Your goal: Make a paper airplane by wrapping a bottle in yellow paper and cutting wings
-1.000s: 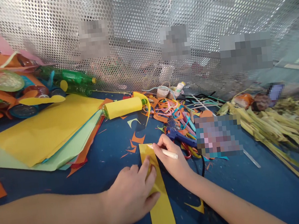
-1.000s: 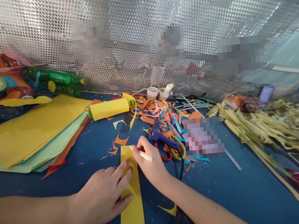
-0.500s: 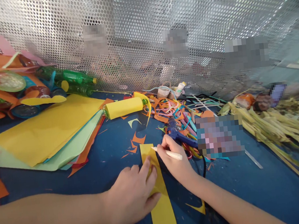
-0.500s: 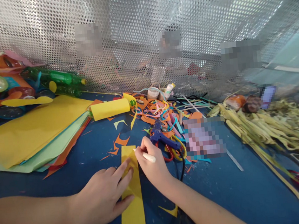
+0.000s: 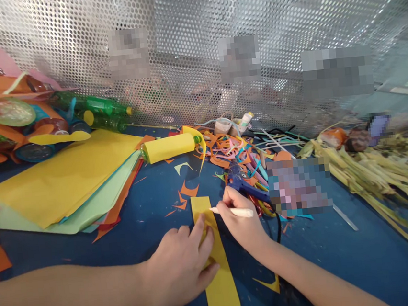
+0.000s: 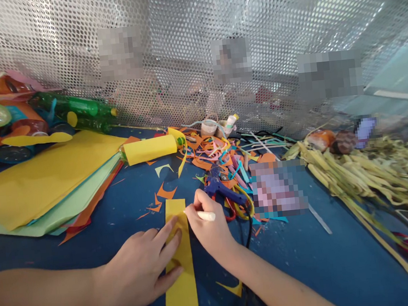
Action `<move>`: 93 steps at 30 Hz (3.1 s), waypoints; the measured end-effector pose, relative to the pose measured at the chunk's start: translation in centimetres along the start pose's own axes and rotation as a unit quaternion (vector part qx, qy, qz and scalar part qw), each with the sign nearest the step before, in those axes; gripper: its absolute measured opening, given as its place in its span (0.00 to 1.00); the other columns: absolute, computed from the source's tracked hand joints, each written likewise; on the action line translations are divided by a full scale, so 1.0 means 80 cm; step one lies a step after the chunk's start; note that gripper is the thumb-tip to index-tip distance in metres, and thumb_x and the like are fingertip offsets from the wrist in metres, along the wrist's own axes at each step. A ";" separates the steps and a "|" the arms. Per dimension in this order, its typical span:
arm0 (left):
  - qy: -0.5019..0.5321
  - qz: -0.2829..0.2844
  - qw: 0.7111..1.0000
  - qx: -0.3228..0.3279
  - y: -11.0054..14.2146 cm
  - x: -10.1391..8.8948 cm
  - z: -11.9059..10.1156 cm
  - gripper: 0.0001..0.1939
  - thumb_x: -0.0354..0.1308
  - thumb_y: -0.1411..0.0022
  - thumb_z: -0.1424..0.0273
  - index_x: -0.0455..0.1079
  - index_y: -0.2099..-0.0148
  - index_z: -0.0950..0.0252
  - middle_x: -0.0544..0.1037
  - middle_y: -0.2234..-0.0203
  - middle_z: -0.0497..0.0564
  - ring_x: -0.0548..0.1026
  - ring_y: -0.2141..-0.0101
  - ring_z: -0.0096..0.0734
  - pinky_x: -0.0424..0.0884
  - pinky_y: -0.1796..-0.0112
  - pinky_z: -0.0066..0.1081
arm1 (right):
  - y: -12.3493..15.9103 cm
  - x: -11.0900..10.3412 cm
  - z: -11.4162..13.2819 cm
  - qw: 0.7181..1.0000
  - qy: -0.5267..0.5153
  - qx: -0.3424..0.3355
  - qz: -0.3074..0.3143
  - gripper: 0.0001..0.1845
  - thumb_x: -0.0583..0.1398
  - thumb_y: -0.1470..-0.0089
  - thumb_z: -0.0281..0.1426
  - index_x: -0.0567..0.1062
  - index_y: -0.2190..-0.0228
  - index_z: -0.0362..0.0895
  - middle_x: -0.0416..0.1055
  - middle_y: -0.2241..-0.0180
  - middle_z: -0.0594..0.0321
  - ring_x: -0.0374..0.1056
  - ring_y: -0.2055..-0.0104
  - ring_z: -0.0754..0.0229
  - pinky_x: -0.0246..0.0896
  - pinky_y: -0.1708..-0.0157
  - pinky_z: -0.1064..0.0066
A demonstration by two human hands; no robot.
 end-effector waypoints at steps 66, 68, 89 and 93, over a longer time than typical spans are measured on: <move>0.485 -0.271 0.822 -0.123 -0.013 -0.018 0.099 0.10 0.51 0.38 0.72 0.63 0.54 0.60 0.72 0.60 0.50 0.73 0.59 0.31 0.71 0.57 0.33 | -0.022 -0.061 0.021 0.983 -0.170 0.006 -0.072 0.16 0.50 0.39 0.39 0.67 0.74 0.45 0.58 0.88 0.73 0.55 0.86 0.68 0.50 0.84 0.78; 0.422 -0.265 0.860 -0.111 -0.012 -0.026 0.093 0.08 0.51 0.39 0.74 0.65 0.57 0.60 0.72 0.61 0.50 0.71 0.58 0.32 0.69 0.55 0.36 | -0.037 -0.094 0.024 0.989 -0.070 -0.055 -0.116 0.11 0.51 0.41 0.36 0.70 0.68 0.45 0.67 0.80 0.67 0.65 0.77 0.64 0.58 0.76 0.75; 0.209 -0.107 0.966 0.104 -0.012 -0.019 0.015 0.31 0.52 0.51 0.80 0.66 0.43 0.57 0.65 0.42 0.54 0.56 0.40 0.48 0.57 0.43 0.50 | -0.056 -0.100 -0.045 0.922 0.340 0.013 0.185 0.15 0.64 0.54 0.41 0.73 0.66 0.45 0.76 0.65 0.57 0.71 0.63 0.52 0.61 0.66 0.68; 0.200 -0.107 0.967 0.117 -0.011 -0.020 0.010 0.30 0.51 0.50 0.81 0.66 0.44 0.58 0.66 0.44 0.54 0.55 0.39 0.46 0.55 0.42 0.49 | -0.052 -0.098 -0.056 0.914 0.356 0.021 0.194 0.13 0.64 0.55 0.33 0.72 0.64 0.45 0.75 0.63 0.57 0.71 0.61 0.52 0.61 0.65 0.68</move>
Point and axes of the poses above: each hand's wrist, its own y-axis away from the middle knuckle, its own x-axis out of the palm, z = x × y, the point moved 9 cm from there along -y, towards the middle knuckle
